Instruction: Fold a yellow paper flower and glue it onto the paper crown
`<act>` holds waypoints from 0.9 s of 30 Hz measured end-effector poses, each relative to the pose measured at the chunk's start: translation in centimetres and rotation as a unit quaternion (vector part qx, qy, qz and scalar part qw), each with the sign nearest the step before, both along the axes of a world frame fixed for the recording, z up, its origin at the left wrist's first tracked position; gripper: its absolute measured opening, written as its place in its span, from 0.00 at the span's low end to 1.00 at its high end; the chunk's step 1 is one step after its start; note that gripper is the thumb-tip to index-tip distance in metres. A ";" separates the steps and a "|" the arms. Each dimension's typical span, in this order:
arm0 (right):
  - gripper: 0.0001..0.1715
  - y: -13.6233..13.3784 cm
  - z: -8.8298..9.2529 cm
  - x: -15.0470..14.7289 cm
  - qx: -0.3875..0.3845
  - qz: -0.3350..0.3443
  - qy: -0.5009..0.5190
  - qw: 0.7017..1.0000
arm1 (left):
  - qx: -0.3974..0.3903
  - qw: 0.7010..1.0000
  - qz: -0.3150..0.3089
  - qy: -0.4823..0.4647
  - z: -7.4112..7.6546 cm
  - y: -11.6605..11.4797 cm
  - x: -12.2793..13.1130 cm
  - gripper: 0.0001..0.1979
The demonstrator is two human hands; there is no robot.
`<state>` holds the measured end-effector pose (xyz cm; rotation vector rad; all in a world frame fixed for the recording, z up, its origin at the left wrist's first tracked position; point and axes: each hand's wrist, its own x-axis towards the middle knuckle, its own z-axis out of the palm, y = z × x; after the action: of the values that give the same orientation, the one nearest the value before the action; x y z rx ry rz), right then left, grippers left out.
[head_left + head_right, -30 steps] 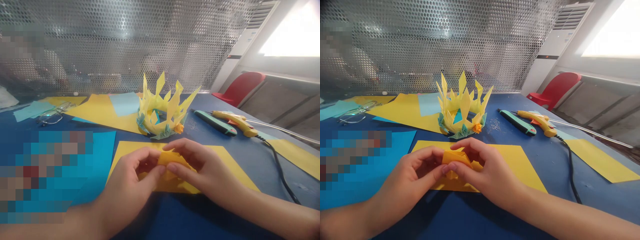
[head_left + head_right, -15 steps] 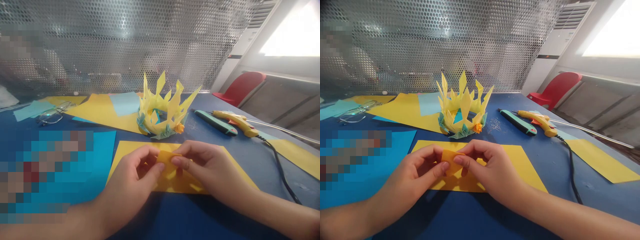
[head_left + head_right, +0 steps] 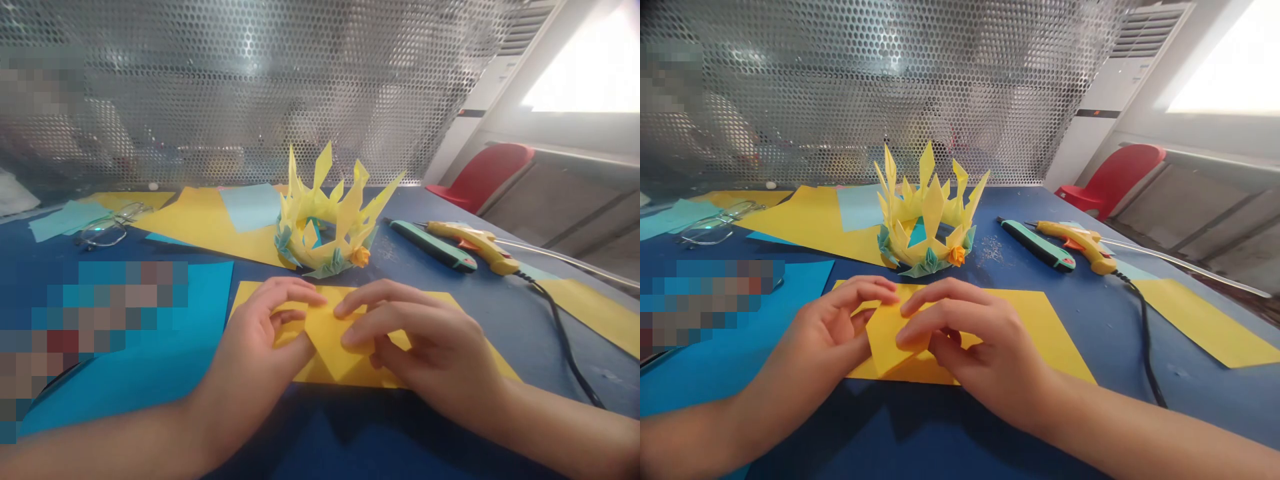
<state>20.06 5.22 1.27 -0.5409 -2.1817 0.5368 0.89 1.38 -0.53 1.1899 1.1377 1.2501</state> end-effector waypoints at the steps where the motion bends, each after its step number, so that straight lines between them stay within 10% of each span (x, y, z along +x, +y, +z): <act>1: 0.21 0.0 -0.1 0.0 0.010 -0.012 0.002 1.000 | -0.031 0.999 -0.001 -0.032 0.1 0.1 0.0 0.13; 6: 0.20 0.0 -0.3 0.2 0.006 -0.055 0.010 0.998 | -0.141 0.983 -0.024 -0.118 0.7 0.1 -0.1 0.16; 17: 0.18 0.1 0.0 0.0 -0.006 -0.014 -0.037 0.999 | -0.104 0.982 -0.107 -0.119 0.6 -0.3 -0.1 0.16; 27: 0.07 -0.5 -0.4 -0.4 -0.171 -0.020 0.051 0.984 | -0.121 0.984 0.000 -0.127 0.9 -0.1 0.4 0.12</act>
<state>19.66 4.71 0.91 -0.7212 -1.9859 0.9055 1.31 1.30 0.34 0.8232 1.0631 1.1864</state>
